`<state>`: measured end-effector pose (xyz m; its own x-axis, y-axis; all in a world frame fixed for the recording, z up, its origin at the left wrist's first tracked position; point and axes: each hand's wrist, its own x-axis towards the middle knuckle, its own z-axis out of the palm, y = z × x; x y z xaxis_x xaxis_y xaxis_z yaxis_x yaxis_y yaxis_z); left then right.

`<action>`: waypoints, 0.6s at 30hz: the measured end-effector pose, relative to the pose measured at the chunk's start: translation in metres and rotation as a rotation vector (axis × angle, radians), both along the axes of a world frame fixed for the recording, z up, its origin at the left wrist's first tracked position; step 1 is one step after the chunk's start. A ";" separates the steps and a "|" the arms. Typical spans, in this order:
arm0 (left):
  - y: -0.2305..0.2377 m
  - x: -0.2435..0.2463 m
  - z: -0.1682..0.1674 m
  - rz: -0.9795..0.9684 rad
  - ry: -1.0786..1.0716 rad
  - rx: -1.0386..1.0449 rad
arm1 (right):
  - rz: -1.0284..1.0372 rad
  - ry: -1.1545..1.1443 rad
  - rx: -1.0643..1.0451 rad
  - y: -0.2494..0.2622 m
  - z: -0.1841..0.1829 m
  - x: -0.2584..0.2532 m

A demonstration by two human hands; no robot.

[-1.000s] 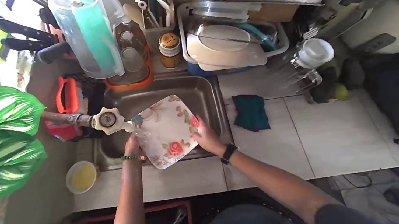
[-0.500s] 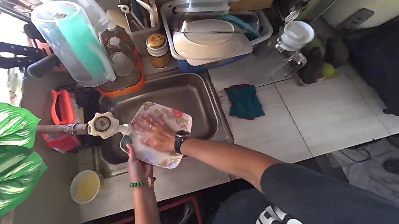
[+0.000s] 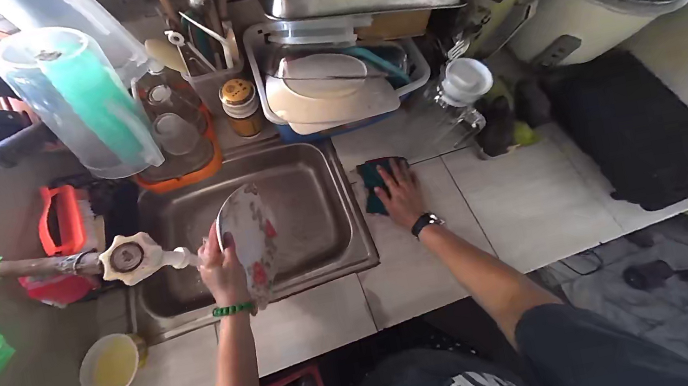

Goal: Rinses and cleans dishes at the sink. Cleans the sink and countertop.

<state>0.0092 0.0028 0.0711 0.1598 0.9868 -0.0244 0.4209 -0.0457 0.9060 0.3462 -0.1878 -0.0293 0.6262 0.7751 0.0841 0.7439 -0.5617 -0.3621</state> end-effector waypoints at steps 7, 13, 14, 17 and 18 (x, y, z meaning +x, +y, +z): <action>-0.009 0.010 -0.001 0.068 0.079 0.083 | 0.169 0.055 -0.135 0.139 0.004 -0.027; -0.009 -0.010 0.012 0.291 -0.096 -0.076 | 0.375 0.073 -0.195 0.104 0.017 -0.023; -0.007 -0.014 0.011 0.328 -0.155 -0.093 | 0.422 0.043 -0.155 0.078 0.015 -0.026; -0.002 -0.027 0.003 0.451 -0.332 -0.121 | 0.498 -0.040 -0.104 -0.013 0.006 -0.054; 0.001 -0.030 0.002 0.486 -0.381 -0.138 | 0.499 -0.050 -0.116 -0.039 -0.001 -0.067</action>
